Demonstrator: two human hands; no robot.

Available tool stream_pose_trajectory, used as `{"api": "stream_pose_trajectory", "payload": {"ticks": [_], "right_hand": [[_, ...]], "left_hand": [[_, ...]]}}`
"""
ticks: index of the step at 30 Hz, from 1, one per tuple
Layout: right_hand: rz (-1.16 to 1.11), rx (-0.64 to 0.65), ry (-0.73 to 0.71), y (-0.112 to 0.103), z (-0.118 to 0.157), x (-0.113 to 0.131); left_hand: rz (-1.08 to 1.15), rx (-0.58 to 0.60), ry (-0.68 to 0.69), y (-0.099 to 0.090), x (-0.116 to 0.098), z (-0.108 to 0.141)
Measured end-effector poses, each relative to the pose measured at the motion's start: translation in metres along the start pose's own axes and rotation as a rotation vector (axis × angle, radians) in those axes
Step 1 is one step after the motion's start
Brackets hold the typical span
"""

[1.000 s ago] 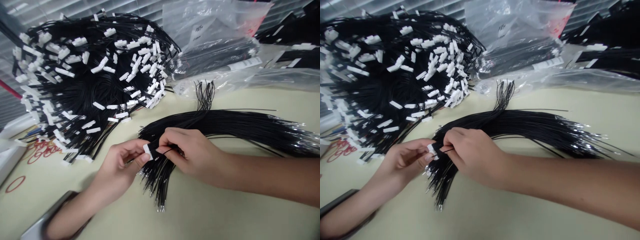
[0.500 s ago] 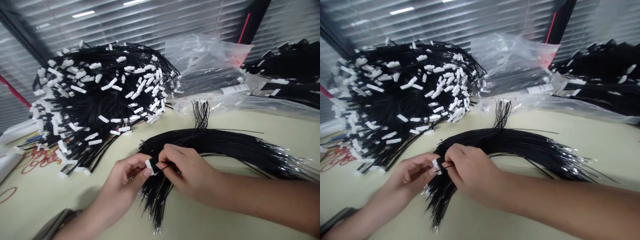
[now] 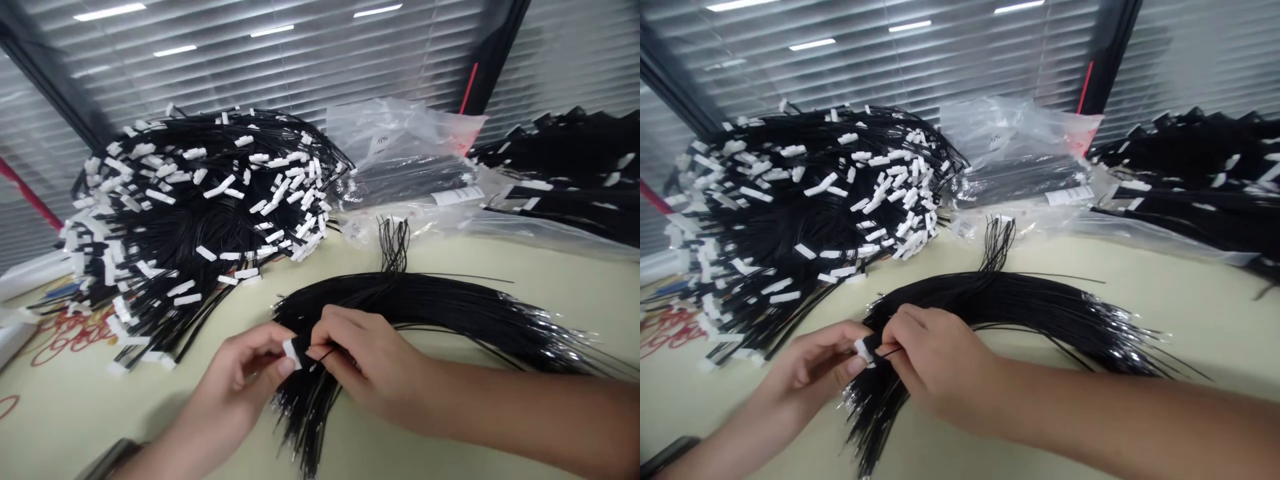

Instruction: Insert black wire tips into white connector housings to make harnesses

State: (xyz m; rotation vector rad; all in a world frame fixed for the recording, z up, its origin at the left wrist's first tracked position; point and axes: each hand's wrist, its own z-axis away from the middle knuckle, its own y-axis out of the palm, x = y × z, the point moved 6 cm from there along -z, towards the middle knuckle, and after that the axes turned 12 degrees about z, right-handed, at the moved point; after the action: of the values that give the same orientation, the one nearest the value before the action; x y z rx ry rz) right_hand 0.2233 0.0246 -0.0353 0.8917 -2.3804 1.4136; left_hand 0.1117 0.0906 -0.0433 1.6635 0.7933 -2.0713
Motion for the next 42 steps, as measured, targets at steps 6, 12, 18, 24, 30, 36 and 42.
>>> {"api": "stream_pose_trajectory", "payload": {"ticks": [6,12,18,24,30,36,42], "right_hand": [[0.116,-0.012,-0.011,-0.002,-0.001,0.001],[0.136,-0.098,-0.133,-0.028,-0.012,-0.006],[0.231,0.125,-0.118,-0.031,-0.003,0.010],[0.395,0.471,-0.351,-0.008,0.016,0.027],[0.434,0.500,-0.303,-0.004,0.014,0.014],[0.086,0.490,-0.050,-0.008,0.004,0.007],[-0.004,0.319,0.127,-0.002,-0.003,-0.001]], "left_hand": [[-0.066,0.006,0.051,-0.005,-0.004,-0.002],[-0.038,-0.058,0.080,-0.012,-0.006,-0.007],[-0.004,-0.056,0.052,-0.017,0.000,-0.011],[0.018,-0.075,0.062,-0.021,-0.006,-0.016],[0.097,-0.086,-0.010,-0.028,0.001,-0.020],[0.178,-0.058,0.025,-0.027,0.001,-0.018],[0.194,-0.005,0.025,-0.024,0.002,-0.018]]}}
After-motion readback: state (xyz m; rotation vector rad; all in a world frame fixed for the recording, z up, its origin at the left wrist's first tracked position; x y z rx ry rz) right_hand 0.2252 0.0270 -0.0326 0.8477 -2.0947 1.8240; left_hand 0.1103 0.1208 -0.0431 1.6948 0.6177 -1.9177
